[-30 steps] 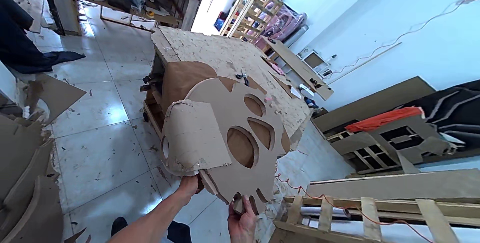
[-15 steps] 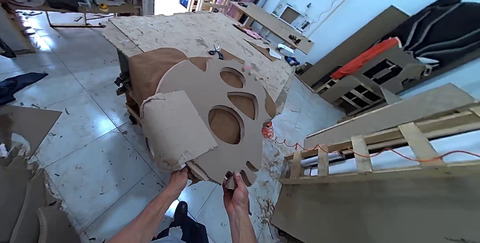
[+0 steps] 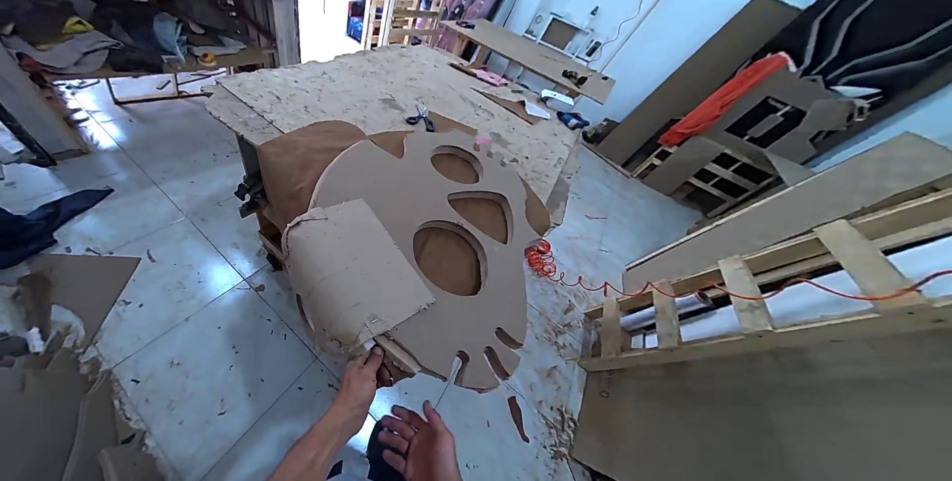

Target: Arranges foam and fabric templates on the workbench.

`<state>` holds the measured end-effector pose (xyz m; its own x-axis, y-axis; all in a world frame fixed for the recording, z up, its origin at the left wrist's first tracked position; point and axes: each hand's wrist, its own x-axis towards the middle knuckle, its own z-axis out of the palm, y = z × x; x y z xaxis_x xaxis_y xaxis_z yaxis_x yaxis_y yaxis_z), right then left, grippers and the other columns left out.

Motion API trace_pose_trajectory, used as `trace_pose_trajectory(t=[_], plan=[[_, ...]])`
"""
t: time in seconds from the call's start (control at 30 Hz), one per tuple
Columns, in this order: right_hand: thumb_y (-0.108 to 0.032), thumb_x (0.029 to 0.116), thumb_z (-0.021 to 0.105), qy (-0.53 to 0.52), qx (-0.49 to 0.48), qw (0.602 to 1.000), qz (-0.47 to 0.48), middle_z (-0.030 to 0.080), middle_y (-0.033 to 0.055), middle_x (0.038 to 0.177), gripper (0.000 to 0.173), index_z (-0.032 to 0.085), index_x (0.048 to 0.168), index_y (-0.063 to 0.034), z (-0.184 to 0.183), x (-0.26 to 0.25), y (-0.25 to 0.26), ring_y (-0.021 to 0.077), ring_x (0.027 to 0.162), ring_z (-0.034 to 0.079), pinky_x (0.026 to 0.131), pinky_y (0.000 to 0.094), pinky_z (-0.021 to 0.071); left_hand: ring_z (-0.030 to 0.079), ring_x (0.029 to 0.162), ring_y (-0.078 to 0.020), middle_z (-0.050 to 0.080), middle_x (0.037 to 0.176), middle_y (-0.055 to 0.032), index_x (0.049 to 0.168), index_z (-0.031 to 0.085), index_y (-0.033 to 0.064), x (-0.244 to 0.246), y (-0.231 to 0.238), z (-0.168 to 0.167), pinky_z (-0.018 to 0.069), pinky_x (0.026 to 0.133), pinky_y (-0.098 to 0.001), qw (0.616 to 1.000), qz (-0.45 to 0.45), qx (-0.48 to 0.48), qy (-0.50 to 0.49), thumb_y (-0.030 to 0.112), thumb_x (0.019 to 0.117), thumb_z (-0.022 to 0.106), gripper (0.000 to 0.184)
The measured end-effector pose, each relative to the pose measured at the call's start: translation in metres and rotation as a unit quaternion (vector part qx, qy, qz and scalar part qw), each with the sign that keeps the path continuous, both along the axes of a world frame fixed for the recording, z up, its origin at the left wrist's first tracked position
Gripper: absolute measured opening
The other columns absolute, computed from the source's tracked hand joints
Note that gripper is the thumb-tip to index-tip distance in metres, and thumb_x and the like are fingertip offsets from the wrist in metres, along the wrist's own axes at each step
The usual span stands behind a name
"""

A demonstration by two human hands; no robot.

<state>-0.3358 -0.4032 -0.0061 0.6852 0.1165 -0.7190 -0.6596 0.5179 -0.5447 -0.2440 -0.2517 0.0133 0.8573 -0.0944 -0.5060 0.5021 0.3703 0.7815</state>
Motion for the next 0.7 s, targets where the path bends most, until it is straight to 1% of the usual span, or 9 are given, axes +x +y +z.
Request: trace_pose_trajectory(t=[0.07,0.13,0.17,0.2,0.23,0.3,0.4,0.57,0.7], plan=[[-0.052,0.1069,0.015,-0.014,0.037,0.998,0.048,0.072,0.0157,0.116,0.071,0.058,0.132,-0.0024,-0.002,0.013,0.015,0.0295,0.102,0.071,0.083,0.0457,0.0588,0.062,0.063,-0.0163,0.058,0.071,-0.0060,0.110,0.058,-0.0028,0.000,-0.002,0.011,0.0588,0.067,-0.0325,0.998,0.014,-0.031,0.046,0.023,0.1126,0.040,0.032],[-0.046,0.1060,0.022,0.002,0.087,0.996,0.016,0.068,0.0145,0.122,0.060,0.054,0.136,-0.0053,-0.004,0.023,0.030,0.0306,0.109,0.068,0.087,0.0515,0.0565,0.064,0.061,-0.0177,0.058,0.074,-0.0073,0.113,0.055,-0.0019,-0.001,-0.004,0.024,0.0604,0.063,-0.0332,0.995,0.024,-0.046,0.086,0.026,0.1127,0.039,0.032],[-0.045,0.1040,0.025,0.008,0.120,0.993,-0.021,0.067,0.0126,0.122,0.054,0.054,0.133,-0.0087,-0.006,0.027,0.036,0.0304,0.112,0.065,0.089,0.0544,0.0545,0.064,0.061,-0.0185,0.057,0.074,-0.0079,0.115,0.055,-0.0017,0.000,-0.005,0.027,0.0606,0.061,-0.0339,0.994,0.030,-0.051,0.097,0.026,0.1126,0.040,0.032],[-0.044,0.1010,0.028,0.008,0.152,0.986,-0.067,0.068,0.0101,0.119,0.048,0.057,0.124,-0.0121,-0.006,0.032,0.041,0.0293,0.112,0.065,0.088,0.0556,0.0537,0.064,0.060,-0.0192,0.057,0.076,-0.0084,0.117,0.054,-0.0018,0.000,-0.005,0.030,0.0608,0.060,-0.0343,0.993,0.029,-0.053,0.103,0.026,0.1126,0.040,0.032],[-0.044,0.0981,0.029,0.002,0.181,0.977,-0.113,0.069,0.0080,0.114,0.045,0.059,0.115,-0.0142,-0.007,0.036,0.044,0.0279,0.110,0.066,0.087,0.0553,0.0534,0.064,0.060,-0.0188,0.057,0.076,-0.0081,0.115,0.054,-0.0013,0.000,-0.005,0.032,0.0605,0.059,-0.0338,0.993,0.025,-0.051,0.105,0.026,0.1127,0.039,0.031],[-0.045,0.0947,0.031,-0.021,0.209,0.959,-0.188,0.070,0.0075,0.096,0.044,0.060,0.104,-0.0140,-0.006,0.046,0.044,0.0266,0.095,0.068,0.079,0.0517,0.0557,0.064,0.059,-0.0184,0.058,0.074,-0.0078,0.113,0.054,-0.0008,0.002,-0.003,0.031,0.0603,0.059,-0.0334,0.994,0.015,-0.046,0.100,0.025,0.1128,0.038,0.030],[-0.031,0.0993,0.037,-0.033,0.175,0.941,-0.287,0.068,0.0112,0.081,0.032,0.058,0.094,-0.0086,0.000,0.057,0.029,0.0269,0.074,0.069,0.067,0.0459,0.0587,0.064,0.060,-0.0189,0.058,0.072,-0.0074,0.109,0.054,-0.0006,0.002,-0.001,0.027,0.0610,0.060,-0.0340,0.993,0.009,-0.052,0.101,0.024,0.1130,0.037,0.030],[-0.023,0.1035,0.040,-0.015,0.151,0.925,-0.348,0.068,0.0120,0.082,0.025,0.058,0.096,-0.0072,0.024,0.056,0.007,0.0228,0.068,0.068,0.059,0.0379,0.0586,0.066,0.061,-0.0196,0.056,0.070,-0.0067,0.098,0.053,0.0018,0.004,-0.002,0.043,0.0611,0.060,-0.0335,0.987,0.024,-0.066,0.143,0.025,0.1130,0.038,0.032],[-0.013,0.0997,0.047,-0.031,0.145,0.927,-0.344,0.068,0.0132,0.077,0.015,0.059,0.098,-0.0043,0.038,0.036,0.007,0.0194,0.058,0.066,0.053,0.0336,0.0589,0.066,0.060,-0.0198,0.057,0.068,-0.0073,0.095,0.053,0.0018,0.005,-0.005,0.054,0.0610,0.059,-0.0323,0.980,0.047,-0.074,0.176,0.025,0.1127,0.038,0.033]])
